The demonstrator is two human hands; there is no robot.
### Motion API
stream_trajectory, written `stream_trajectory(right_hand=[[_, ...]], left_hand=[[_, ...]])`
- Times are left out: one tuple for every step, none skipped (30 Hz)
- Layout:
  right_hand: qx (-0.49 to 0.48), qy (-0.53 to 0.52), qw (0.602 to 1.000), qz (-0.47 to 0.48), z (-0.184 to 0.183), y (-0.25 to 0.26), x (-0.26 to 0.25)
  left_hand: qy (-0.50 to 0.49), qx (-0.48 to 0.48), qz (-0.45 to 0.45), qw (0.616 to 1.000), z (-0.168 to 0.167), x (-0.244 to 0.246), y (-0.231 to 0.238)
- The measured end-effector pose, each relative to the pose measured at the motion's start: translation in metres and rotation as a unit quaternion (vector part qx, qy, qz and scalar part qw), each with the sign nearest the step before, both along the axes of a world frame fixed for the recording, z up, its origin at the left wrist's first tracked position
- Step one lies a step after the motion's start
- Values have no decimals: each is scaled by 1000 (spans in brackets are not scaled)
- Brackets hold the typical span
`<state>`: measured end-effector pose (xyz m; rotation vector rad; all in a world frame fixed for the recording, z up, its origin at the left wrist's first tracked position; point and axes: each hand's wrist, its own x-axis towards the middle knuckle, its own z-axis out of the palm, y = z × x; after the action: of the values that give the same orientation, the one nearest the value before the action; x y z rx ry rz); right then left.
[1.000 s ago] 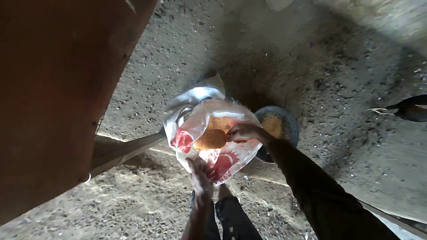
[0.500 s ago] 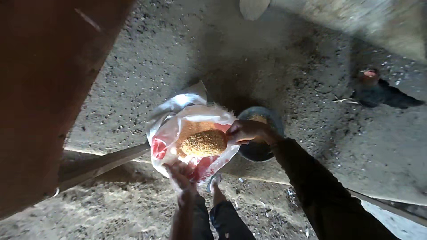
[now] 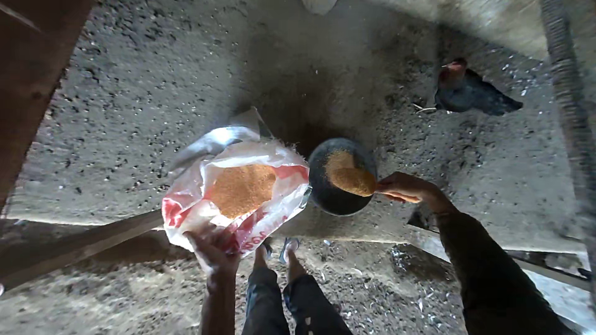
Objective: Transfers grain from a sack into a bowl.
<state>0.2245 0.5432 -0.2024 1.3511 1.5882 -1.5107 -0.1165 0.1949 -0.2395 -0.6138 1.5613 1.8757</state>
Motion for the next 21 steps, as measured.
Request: stream_trajectory(right_hand=[[43,-40,998,17,-14,-2,9],[88,-84,991,52,-28,-6,13],[122,-122,981,92,-40,-13,11],[146,-157,968,130,-50,-22,3],[167,-189,955,159,-58,-35,-5],[196,-220,939,179,-65,-49,-11],[220,-250,924,186,-69,-62,-17],[241,-275,913,183,-71,-71,-21],[265,-289,904,171,-71,-75,-23],[286,-290,900,156,-66,-76,-26],[305,-282,899,142,-55,-75,-30],[317,-267,900,134,-35,-75,-37],[328,-243,903,132,-9,-75,-47],[342,-201,907,137,19,-78,-60],[363,-145,907,156,47,-84,-74],[385,-72,901,185,72,-93,-90],[399,1,889,224,91,-105,-110],[407,54,872,267,101,-118,-134],[404,84,857,309,101,-131,-163],[384,88,849,353,95,-142,-195],[327,61,856,395,86,-150,-233]], left_hand=[[-1,2,1,1000,0,0,1],[0,6,3,1000,-1,0,1],[-2,10,10,1000,-1,0,1],[-2,9,16,1000,-1,0,1],[-3,8,17,1000,-1,0,1],[-7,4,20,1000,-1,0,1],[-11,-1,19,1000,-1,1,1],[-17,-5,19,1000,-1,1,1],[-22,-10,21,999,-1,1,2],[-25,-13,24,999,0,0,3],[-28,-18,31,999,3,0,4],[-31,-20,35,999,4,0,5],[-33,-18,38,999,5,1,5],[-33,-13,37,999,4,2,4],[-31,-8,39,999,2,3,4],[-27,-4,42,999,0,4,4],[-20,-2,40,999,-1,5,5],[-14,-1,40,999,-2,6,5],[-10,-4,41,999,-2,7,5],[-8,-5,44,999,-3,7,5],[-10,-9,45,999,-4,8,6]])
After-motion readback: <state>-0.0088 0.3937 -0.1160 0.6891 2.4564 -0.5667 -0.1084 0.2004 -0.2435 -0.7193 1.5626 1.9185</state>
